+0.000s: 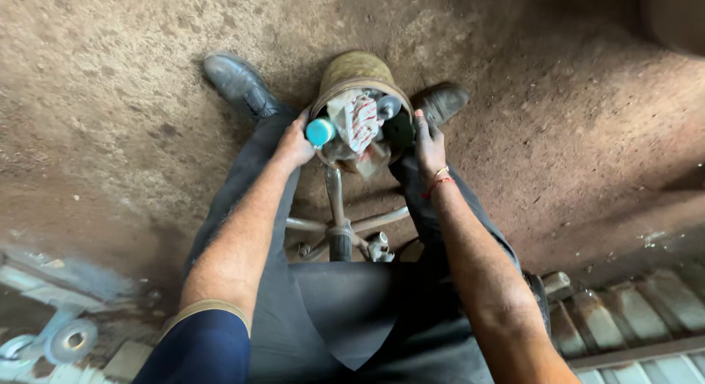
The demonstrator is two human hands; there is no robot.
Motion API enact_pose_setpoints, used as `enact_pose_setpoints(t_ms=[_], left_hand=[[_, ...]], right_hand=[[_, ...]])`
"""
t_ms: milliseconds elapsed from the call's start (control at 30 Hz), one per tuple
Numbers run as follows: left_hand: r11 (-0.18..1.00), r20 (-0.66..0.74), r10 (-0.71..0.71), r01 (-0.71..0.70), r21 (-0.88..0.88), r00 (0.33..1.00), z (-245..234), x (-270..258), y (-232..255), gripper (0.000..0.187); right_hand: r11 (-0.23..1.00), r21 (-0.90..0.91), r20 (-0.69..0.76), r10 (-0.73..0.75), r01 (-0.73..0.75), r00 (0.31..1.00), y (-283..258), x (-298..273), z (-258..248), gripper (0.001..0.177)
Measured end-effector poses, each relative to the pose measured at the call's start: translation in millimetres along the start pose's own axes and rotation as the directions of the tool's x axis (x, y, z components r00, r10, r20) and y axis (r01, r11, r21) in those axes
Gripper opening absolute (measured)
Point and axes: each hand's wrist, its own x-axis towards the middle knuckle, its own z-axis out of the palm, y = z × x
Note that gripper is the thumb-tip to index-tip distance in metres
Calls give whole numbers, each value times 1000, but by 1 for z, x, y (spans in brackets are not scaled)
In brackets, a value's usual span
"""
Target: The person sorts through various items in a metal container, including sanding discs and small parts, by hand and places them back into the container.
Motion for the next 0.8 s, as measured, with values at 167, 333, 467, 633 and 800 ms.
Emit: enact_pose_setpoints(t_ms=[167,333,467,633,800], left_hand=[[989,16,137,-138,53,990,-7,6,-1,70],[893,45,195,-196,404,980,-22,-14,10,62],[732,6,377,-302,610,926,-60,-39,16,34],[828,-416,539,-372,418,732,-82,-174,-10,42],[760,-668,624,-515,397,407,-66,-328,-64,38]], right_hand=[[938,-295,48,-174,180,984,-1,8,4,51],[681,-604,78,-468,415,880,-21,-13,-11,48],[633,-540,112,-599,555,793,-43,-54,-13,35],[638,-316,299,-635,702,712,-14,-188,0,25],[675,-80,667,-511,734,542,42,-339,38,31]])
